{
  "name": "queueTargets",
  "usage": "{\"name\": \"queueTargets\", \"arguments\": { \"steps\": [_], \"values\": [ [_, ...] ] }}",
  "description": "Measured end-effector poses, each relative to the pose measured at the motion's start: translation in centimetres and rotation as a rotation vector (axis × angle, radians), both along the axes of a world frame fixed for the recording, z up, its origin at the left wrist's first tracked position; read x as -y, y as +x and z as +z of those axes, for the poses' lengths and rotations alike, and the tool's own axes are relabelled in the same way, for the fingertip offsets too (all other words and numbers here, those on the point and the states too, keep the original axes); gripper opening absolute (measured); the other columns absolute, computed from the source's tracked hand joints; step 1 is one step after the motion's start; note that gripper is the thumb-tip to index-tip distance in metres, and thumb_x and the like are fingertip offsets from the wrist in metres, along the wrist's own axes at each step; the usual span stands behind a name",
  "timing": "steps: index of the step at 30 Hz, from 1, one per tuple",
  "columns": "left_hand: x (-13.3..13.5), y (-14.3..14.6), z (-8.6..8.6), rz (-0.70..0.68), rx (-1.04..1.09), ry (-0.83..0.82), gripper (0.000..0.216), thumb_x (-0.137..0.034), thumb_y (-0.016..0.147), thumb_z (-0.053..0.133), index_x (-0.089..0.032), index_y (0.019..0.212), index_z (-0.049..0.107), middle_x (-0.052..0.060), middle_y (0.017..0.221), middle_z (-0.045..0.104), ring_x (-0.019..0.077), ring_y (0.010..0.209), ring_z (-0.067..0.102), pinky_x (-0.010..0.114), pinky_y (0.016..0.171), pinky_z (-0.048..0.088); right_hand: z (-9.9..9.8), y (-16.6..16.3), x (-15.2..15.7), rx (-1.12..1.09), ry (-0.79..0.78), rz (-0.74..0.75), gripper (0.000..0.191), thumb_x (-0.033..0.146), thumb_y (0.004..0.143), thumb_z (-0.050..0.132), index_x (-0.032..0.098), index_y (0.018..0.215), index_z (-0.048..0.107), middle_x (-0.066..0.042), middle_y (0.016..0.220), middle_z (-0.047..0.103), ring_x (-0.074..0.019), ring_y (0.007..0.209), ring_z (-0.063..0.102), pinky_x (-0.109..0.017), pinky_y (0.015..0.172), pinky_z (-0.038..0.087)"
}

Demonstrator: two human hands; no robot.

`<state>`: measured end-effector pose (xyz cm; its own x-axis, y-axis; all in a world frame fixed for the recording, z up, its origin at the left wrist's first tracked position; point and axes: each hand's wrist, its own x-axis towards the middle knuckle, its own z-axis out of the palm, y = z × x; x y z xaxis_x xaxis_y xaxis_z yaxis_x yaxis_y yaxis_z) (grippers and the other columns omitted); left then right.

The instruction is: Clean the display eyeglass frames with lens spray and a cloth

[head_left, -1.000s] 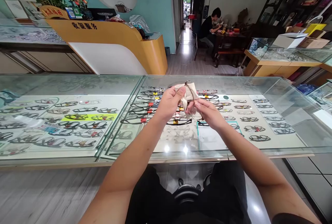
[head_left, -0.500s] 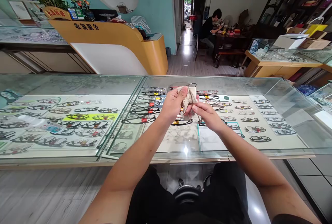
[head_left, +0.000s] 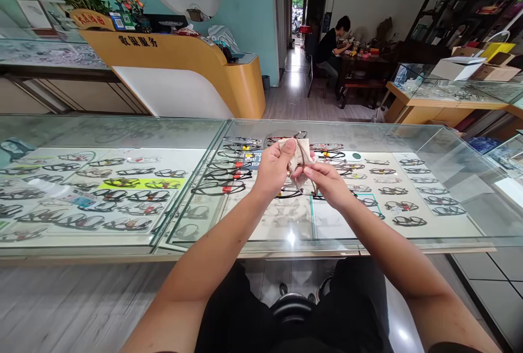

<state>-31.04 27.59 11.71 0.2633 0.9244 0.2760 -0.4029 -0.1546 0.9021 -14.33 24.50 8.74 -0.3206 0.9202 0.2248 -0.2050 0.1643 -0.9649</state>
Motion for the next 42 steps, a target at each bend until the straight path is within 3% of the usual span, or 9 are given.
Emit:
{"name": "queueTargets", "arguments": {
  "steps": [5, 8, 12, 16, 20, 23, 32, 38, 42],
  "values": [
    [-0.5, -1.0, 0.6, -0.174, -0.044, -0.010, 0.062, -0.060, 0.081, 0.097, -0.015, 0.119, 0.079, 0.007, 0.083, 0.079, 0.0153, 0.065, 0.066, 0.027, 0.065, 0.055, 0.6, 0.2, -0.3, -0.088, -0.062, -0.043, 0.043, 0.066, 0.088, 0.086, 0.024, 0.093, 0.089, -0.006, 0.097, 0.080, -0.0251, 0.098, 0.069, -0.041, 0.101, 0.055],
    [-0.4, -0.8, 0.7, -0.163, -0.056, -0.032, 0.060, -0.050, 0.074, 0.104, -0.015, 0.116, 0.079, 0.003, 0.076, 0.075, 0.0142, 0.067, 0.065, 0.025, 0.067, 0.055, 0.0, 0.0, -0.7, -0.091, -0.063, -0.043, 0.044, 0.068, 0.085, 0.088, 0.024, 0.092, 0.088, -0.005, 0.096, 0.080, -0.0240, 0.099, 0.069, -0.040, 0.105, 0.053],
    [-0.4, -0.2, 0.1, -0.034, -0.042, -0.022, 0.059, -0.066, 0.077, 0.098, -0.015, 0.095, 0.074, 0.004, 0.076, 0.076, 0.0085, 0.049, 0.052, 0.023, 0.051, 0.045, -1.0, -0.2, -0.8, -0.001, -0.020, 0.001, 0.045, 0.068, 0.091, 0.084, 0.023, 0.096, 0.089, -0.005, 0.096, 0.080, -0.0229, 0.098, 0.069, -0.039, 0.101, 0.052],
    [-0.8, -0.6, 0.1, -0.067, -0.048, -0.010, 0.063, -0.078, 0.087, 0.083, -0.015, 0.087, 0.074, 0.003, 0.065, 0.069, 0.0094, 0.045, 0.050, 0.024, 0.049, 0.042, -0.7, -0.2, -0.5, 0.006, -0.017, 0.002, 0.044, 0.066, 0.091, 0.084, 0.023, 0.098, 0.088, -0.005, 0.096, 0.080, -0.0237, 0.098, 0.070, -0.040, 0.099, 0.054],
    [-1.2, -1.7, 0.8, -0.218, -0.064, -0.021, 0.059, -0.068, 0.084, 0.091, -0.014, 0.105, 0.080, 0.008, 0.081, 0.076, 0.0178, 0.068, 0.068, 0.030, 0.065, 0.057, 0.5, 0.1, -0.2, -0.076, -0.079, -0.039, 0.044, 0.066, 0.086, 0.088, 0.023, 0.092, 0.088, -0.006, 0.095, 0.081, -0.0243, 0.094, 0.070, -0.041, 0.097, 0.055],
    [-1.1, -2.0, 0.9, -0.275, -0.102, -0.007, 0.057, -0.056, 0.082, 0.097, -0.015, 0.116, 0.079, 0.004, 0.076, 0.072, 0.0162, 0.068, 0.065, 0.027, 0.065, 0.055, 0.6, 0.0, -0.3, -0.124, -0.094, -0.020, 0.041, 0.064, 0.086, 0.089, 0.024, 0.091, 0.088, -0.006, 0.097, 0.081, -0.0239, 0.097, 0.070, -0.040, 0.100, 0.055],
    [-1.0, -0.4, -0.1, -0.064, -0.059, -0.006, 0.067, -0.081, 0.086, 0.081, -0.015, 0.084, 0.071, 0.003, 0.062, 0.068, 0.0085, 0.039, 0.046, 0.024, 0.043, 0.037, -0.9, -0.5, -0.3, 0.012, -0.029, 0.026, 0.047, 0.068, 0.092, 0.082, 0.022, 0.098, 0.088, -0.006, 0.099, 0.081, -0.0231, 0.099, 0.070, -0.039, 0.102, 0.053],
    [-1.0, -1.7, 1.0, -0.276, -0.034, -0.045, 0.059, -0.061, 0.080, 0.098, -0.013, 0.109, 0.078, 0.007, 0.079, 0.076, 0.0165, 0.065, 0.066, 0.029, 0.064, 0.056, 0.4, 0.2, -0.1, -0.077, -0.067, -0.022, 0.044, 0.067, 0.091, 0.084, 0.023, 0.095, 0.087, -0.007, 0.100, 0.081, -0.0247, 0.100, 0.070, -0.040, 0.098, 0.055],
    [-0.8, -1.1, 0.7, -0.226, -0.064, -0.036, 0.061, -0.056, 0.073, 0.103, -0.016, 0.110, 0.076, 0.003, 0.077, 0.074, 0.0122, 0.059, 0.059, 0.027, 0.060, 0.053, -0.5, -0.1, -0.6, -0.039, -0.032, -0.055, 0.048, 0.071, 0.088, 0.085, 0.023, 0.094, 0.088, -0.005, 0.095, 0.079, -0.0218, 0.095, 0.067, -0.037, 0.096, 0.053]
  ]
}}
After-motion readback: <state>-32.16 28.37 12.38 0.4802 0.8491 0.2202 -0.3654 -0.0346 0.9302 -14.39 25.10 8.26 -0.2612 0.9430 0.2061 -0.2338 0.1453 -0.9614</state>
